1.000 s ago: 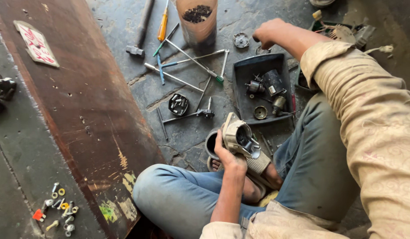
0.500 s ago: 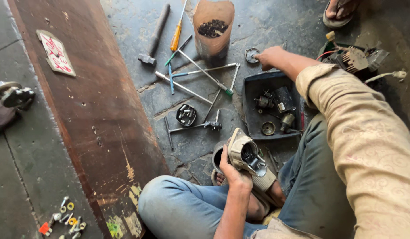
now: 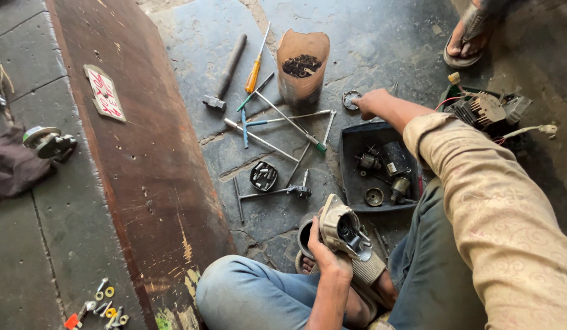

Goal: The person sits on the floor and assembles a small mechanical component by inserting a cylindrical part into a housing, rotating it to check fit, and wiping it with a cloth. They handle multiple small parts and tools laid out on the floor.

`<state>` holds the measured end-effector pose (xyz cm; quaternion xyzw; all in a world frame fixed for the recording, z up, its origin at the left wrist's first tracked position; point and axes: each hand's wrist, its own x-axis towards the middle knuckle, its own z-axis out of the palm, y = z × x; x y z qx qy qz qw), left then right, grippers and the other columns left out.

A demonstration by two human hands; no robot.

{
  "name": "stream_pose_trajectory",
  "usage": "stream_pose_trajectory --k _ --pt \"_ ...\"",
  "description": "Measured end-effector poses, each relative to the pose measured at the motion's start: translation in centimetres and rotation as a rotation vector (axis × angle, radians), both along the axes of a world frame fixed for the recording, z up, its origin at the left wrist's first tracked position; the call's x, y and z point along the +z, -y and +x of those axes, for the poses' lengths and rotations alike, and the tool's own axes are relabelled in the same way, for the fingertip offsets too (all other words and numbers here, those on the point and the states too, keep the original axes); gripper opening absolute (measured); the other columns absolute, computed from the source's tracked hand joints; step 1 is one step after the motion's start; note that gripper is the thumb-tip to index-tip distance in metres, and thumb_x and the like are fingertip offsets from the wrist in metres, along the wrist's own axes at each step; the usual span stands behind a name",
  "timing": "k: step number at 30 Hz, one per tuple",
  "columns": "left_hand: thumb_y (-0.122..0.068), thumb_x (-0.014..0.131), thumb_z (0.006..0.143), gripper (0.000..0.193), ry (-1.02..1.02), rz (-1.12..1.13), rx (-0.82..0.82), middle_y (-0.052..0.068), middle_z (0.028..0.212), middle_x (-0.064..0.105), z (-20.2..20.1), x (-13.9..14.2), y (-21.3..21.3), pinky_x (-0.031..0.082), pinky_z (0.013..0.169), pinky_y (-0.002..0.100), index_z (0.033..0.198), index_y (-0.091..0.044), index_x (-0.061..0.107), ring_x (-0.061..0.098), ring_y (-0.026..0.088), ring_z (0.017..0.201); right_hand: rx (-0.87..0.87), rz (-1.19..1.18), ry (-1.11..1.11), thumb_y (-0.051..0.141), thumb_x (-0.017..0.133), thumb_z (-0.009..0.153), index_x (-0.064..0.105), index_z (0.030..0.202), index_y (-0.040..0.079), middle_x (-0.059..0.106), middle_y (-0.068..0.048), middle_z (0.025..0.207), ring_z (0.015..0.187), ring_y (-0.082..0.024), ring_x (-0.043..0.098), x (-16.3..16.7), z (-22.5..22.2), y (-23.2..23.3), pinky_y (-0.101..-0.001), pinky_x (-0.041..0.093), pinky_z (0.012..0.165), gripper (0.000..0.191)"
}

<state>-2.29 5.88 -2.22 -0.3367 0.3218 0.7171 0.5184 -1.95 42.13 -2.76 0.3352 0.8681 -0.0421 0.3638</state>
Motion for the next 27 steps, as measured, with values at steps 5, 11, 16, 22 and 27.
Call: stream_pose_trajectory --k 5,11,16,22,27 --pt "-0.036 0.054 0.098 0.044 -0.022 -0.029 -0.005 0.008 0.122 0.074 0.0 -0.4 0.2 0.054 0.098 0.039 0.127 -0.007 0.069 0.069 0.025 0.11 0.008 0.001 0.003 0.024 0.064 0.086 0.045 0.155 0.031 0.073 -0.01 0.124 0.112 -0.03 0.072 -0.1 -0.2 0.2 -0.0435 0.06 0.087 0.072" --pt "-0.039 0.053 0.097 0.049 -0.003 0.039 -0.04 0.009 0.12 0.075 0.0 -0.9 -0.3 0.054 0.096 0.039 0.127 -0.005 0.07 0.07 0.026 0.108 0.022 0.002 -0.016 0.022 0.065 0.085 0.049 0.15 0.029 0.074 -0.011 0.121 0.11 -0.031 0.072 1.1 -0.8 0.0 -0.0446 0.06 0.085 0.068" --pt "-0.039 0.053 0.098 0.048 -0.023 0.024 -0.036 0.008 0.122 0.075 -0.2 -1.1 -0.3 0.055 0.097 0.039 0.128 -0.006 0.07 0.07 0.025 0.109 0.131 0.014 -0.02 0.027 0.065 0.087 0.065 0.129 0.02 0.076 -0.01 0.117 0.109 -0.031 0.073 3.1 -1.7 0.7 -0.0456 0.061 0.082 0.042" --pt "-0.042 0.051 0.099 0.049 -0.073 0.103 -0.03 0.012 0.118 0.075 -0.7 -1.7 -1.0 0.057 0.093 0.041 0.127 -0.005 0.068 0.072 0.028 0.105 0.229 -0.173 -0.323 0.045 0.065 0.092 0.056 0.135 0.018 0.07 -0.016 0.116 0.109 -0.038 0.066 9.1 -3.0 5.3 -0.0514 0.055 0.088 0.052" --pt "-0.042 0.05 0.101 0.049 -0.1 0.173 -0.005 0.012 0.113 0.075 -1.2 -2.0 -1.0 0.058 0.09 0.042 0.126 -0.005 0.068 0.072 0.028 0.1 0.519 -0.2 -0.723 0.03 0.07 0.087 0.063 0.1 0.007 0.069 -0.012 0.101 0.097 -0.036 0.068 16.1 0.9 14.0 -0.0492 0.055 0.08 0.027"
